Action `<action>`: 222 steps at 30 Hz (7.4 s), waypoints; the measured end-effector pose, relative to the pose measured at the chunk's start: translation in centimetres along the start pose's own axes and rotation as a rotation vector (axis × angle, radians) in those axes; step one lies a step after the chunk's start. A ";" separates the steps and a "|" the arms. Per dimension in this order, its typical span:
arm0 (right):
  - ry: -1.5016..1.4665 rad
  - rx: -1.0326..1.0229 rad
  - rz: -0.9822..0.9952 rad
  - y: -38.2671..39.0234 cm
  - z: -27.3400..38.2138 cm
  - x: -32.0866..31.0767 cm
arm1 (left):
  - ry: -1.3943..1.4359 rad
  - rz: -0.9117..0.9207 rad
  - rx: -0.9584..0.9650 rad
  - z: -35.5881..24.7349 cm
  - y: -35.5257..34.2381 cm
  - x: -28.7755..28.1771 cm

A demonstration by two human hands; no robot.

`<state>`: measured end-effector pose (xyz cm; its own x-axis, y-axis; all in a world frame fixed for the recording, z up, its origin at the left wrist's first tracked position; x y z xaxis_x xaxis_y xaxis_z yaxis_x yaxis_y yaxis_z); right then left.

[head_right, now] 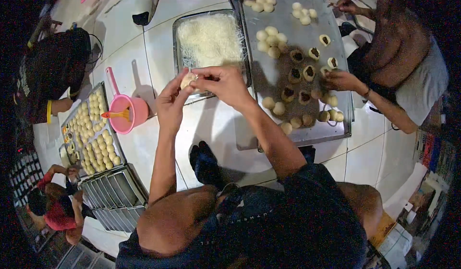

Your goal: Shaping and filling small dough balls for baking in a commercial bakery setting.

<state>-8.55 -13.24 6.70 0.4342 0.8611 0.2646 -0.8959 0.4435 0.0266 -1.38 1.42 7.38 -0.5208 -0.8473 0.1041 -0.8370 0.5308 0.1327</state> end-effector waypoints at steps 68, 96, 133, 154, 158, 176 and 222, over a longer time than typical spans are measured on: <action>-0.065 0.196 -0.298 11.4 -1.1 -6.4 | 0.197 0.575 -0.506 4.9 3.5 6.9; 0.511 0.431 -1.302 19.1 -9.9 -10.9 | -0.199 0.561 -0.229 9.3 2.3 6.9; -0.750 0.023 -0.377 5.3 -4.0 -3.1 | 0.282 0.147 -0.302 3.2 0.4 7.3; 1.508 0.245 -0.016 -2.8 -10.9 -3.5 | 0.559 -0.232 -0.352 8.8 -0.5 -3.7; 1.498 0.150 -0.070 -3.3 -12.3 -4.5 | 0.500 -0.163 -0.321 9.3 -1.6 -3.2; 0.173 0.170 -0.108 -4.1 -9.8 -2.6 | 0.560 -0.037 -0.602 11.9 -3.6 0.2; 0.877 -0.141 0.087 -4.3 -5.1 -2.5 | 0.494 -0.089 -0.477 10.3 -4.8 1.8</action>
<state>-5.33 -16.00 1.02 0.3331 0.7477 -0.5744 -0.9342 0.3443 -0.0936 -0.01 -2.88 -3.26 -0.2210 -0.8404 0.4948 -0.6492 0.5054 0.5685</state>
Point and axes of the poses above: each hand's wrist, its own y-axis away from the middle knuckle, its own x-axis out of the palm, z = x × y, the point moved 3 cm from there along -y, towards the middle knuckle, and after that the axes turned 3 degrees about -x, right-handed, at the moved point
